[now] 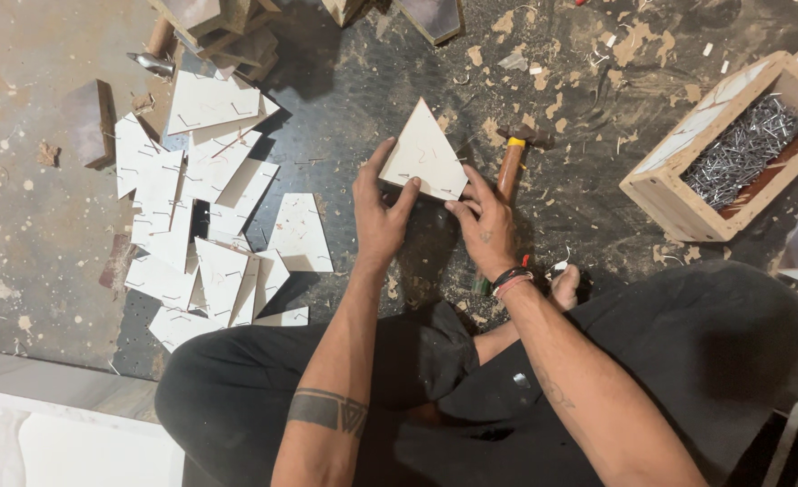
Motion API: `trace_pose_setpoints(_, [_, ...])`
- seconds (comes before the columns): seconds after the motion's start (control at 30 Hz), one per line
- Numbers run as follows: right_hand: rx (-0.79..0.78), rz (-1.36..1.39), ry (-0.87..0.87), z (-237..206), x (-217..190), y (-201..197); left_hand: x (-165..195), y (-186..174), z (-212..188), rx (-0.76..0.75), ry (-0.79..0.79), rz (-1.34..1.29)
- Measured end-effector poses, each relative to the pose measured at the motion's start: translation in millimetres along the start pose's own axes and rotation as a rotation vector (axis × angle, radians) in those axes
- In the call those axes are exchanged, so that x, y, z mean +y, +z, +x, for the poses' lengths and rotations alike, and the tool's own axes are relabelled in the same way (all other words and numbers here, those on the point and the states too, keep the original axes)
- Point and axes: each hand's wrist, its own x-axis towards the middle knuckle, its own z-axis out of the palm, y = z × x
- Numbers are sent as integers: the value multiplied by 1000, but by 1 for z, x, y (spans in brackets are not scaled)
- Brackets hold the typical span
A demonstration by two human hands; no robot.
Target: The person sits on the workshop floor hammering nails into small triangular wooden panels to assemble them into angled wooden pieces. They pick up a panel, position it against a wooden block, take nails from a wooden nail box, and drive the nails in with a hammer, setting finished pieces aside and repeating with new panels.
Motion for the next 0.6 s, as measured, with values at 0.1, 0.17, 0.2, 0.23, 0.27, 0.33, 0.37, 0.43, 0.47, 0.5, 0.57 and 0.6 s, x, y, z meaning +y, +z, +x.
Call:
trace_pose_setpoints(0.1, [-7,24,16,0,1,0,-1,-1,1,-4,20,7])
trace_pose_setpoints(0.17, [-14,42,-3,0,2,-1,-3,-2,1,-3,49,7])
trace_pose_setpoints(0.2, [-18,49,-29,1,2,-1,-3,-2,2,-6,50,2])
trace_pose_setpoints(0.23, [-21,56,-54,1,3,-1,-4,-2,2,-9,50,-2])
trace_pose_setpoints(0.27, [-13,99,-18,0,4,-2,-4,-2,2,-11,51,-7])
trace_pose_setpoints(0.33, [4,185,57,-1,6,-1,-5,-2,1,-5,31,-22])
trace_pose_setpoints(0.37, [47,179,109,-2,7,0,-6,-2,2,-4,31,-32])
trace_pose_setpoints(0.43, [126,163,221,-5,10,1,-6,-2,2,-3,49,-36])
trace_pose_setpoints(0.47, [115,196,263,-7,11,2,-6,-1,2,-1,51,-38])
trace_pose_setpoints(0.5, [105,229,305,-8,12,3,-7,-1,1,-1,48,-27])
trace_pose_setpoints(0.57, [101,310,342,-9,14,4,-7,-1,1,-1,54,-7])
trace_pose_setpoints(0.6, [102,356,346,-8,15,4,-7,-1,1,-1,61,-11])
